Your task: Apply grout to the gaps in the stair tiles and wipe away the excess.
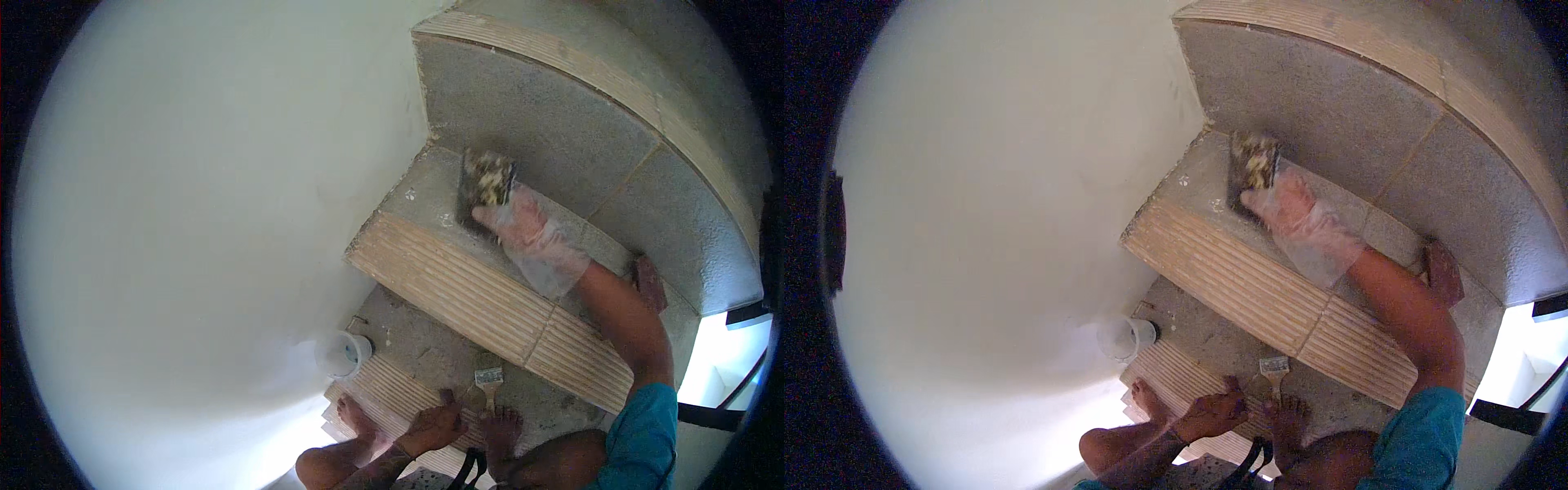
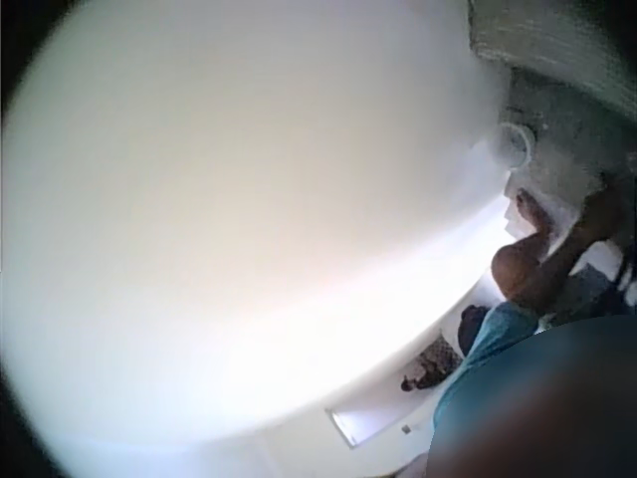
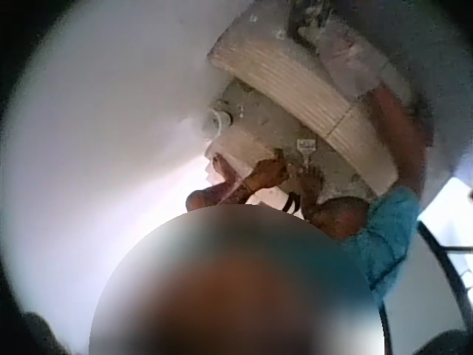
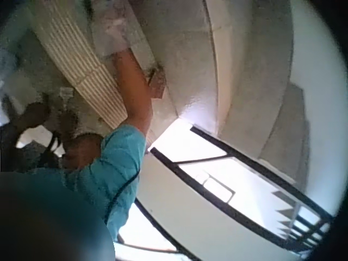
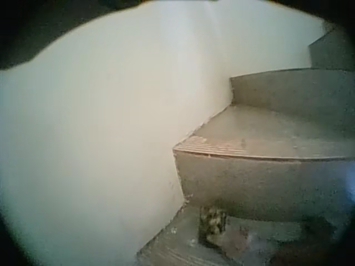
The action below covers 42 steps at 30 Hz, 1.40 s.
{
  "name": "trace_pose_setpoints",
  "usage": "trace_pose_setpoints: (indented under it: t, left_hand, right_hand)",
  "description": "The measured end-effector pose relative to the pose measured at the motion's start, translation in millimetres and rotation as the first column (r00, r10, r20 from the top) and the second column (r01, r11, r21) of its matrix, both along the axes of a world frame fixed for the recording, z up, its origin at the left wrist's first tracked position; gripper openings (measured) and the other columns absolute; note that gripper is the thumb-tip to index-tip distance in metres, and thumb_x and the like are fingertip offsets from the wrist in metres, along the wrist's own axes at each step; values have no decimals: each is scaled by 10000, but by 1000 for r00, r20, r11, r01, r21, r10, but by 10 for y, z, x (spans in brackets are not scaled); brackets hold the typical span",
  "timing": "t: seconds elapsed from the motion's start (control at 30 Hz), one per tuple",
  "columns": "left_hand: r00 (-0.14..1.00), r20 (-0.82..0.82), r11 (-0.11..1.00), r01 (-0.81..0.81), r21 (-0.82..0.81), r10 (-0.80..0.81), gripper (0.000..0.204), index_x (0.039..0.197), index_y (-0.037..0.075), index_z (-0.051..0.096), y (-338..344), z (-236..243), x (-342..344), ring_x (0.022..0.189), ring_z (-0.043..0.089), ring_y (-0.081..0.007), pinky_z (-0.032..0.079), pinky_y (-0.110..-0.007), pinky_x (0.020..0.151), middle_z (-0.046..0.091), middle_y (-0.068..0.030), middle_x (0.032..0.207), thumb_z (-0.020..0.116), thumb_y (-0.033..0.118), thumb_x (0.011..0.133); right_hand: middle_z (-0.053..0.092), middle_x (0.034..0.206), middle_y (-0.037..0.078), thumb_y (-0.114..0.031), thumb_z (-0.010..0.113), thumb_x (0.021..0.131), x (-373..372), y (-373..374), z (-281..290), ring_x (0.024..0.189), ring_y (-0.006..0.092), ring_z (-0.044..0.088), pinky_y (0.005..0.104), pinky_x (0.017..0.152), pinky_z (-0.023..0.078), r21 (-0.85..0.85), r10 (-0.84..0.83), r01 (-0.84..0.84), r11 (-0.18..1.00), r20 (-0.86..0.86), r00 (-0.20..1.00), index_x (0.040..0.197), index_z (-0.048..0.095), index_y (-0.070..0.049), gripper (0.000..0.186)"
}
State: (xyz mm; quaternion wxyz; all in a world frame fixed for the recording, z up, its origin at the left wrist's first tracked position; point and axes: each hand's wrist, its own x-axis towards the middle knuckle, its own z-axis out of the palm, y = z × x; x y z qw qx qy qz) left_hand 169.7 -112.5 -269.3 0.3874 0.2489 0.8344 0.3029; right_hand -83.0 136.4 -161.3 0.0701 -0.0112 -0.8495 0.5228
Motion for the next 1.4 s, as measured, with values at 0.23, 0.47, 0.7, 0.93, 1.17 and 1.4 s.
trace_pose_setpoints:
  t: [0.23, 0.47, 0.7, 0.93, 1.17, 1.4]
  left_hand:
    - [985, -78, 988, 152, -36, -154, 609, 1184, -110, 343, -6, -24, -36, 736, 614, -352, 489, -442, 587, 624, -168, 784, 513, 378, 861]
    - [999, -7, 998, 32, -50, -33, 406, 992, -1, 473, 34, 23, -32, 719, 615, -372, 490, -459, 609, 599, -206, 743, 575, 346, 806]
    - [997, -74, 999, 33, 28, -31, 344, 966, 38, 503, -27, -4, 4, 777, 615, -350, 486, -464, 655, 627, -170, 817, 543, 355, 840]
    - [997, -14, 996, 77, -49, -77, 316, 976, 38, 497, 25, 45, -49, 765, 619, -338, 491, -461, 629, 634, -151, 835, 544, 318, 838]
    - [998, -64, 999, -3, -45, 1, 399, 997, 26, 512, 10, -27, 27, 735, 625, -334, 498, -444, 642, 610, -182, 736, 559, 378, 815]
    - [995, -80, 998, 55, -19, -56, 394, 1026, -27, 445, 23, 36, -29, 720, 623, -348, 495, -448, 578, 632, -167, 777, 533, 310, 842]
  right_hand:
    - [613, 863, 184, -297, 635, 793, -12, 15, 92, 804, 288, 573, 394, 728, 446, 237, 104, -81, 968, -84, 991, 971, 580, 16, 364]
    - [598, 743, 206, -257, 633, 765, -29, -65, -43, 681, 346, 552, 428, 662, 449, -10, 159, -167, 986, -250, 955, 846, 593, 29, 300]
    - [617, 840, 223, -273, 630, 768, -33, -67, 114, 775, 335, 585, 415, 719, 450, -15, 112, -111, 994, 73, 991, 909, 591, 25, 332]
    - [602, 878, 250, -292, 624, 781, -101, 25, -101, 815, 350, 588, 427, 750, 445, 272, 159, -113, 956, -156, 975, 955, 578, 39, 376]
    - [636, 821, 116, -224, 634, 808, -58, -34, -18, 744, 210, 582, 364, 691, 460, 65, 167, -161, 985, -112, 980, 1007, 579, -3, 302]
    - [634, 910, 141, -225, 626, 809, -126, 1, -160, 830, 237, 590, 365, 769, 453, 329, -2, -28, 944, 90, 996, 1024, 571, 2, 317]
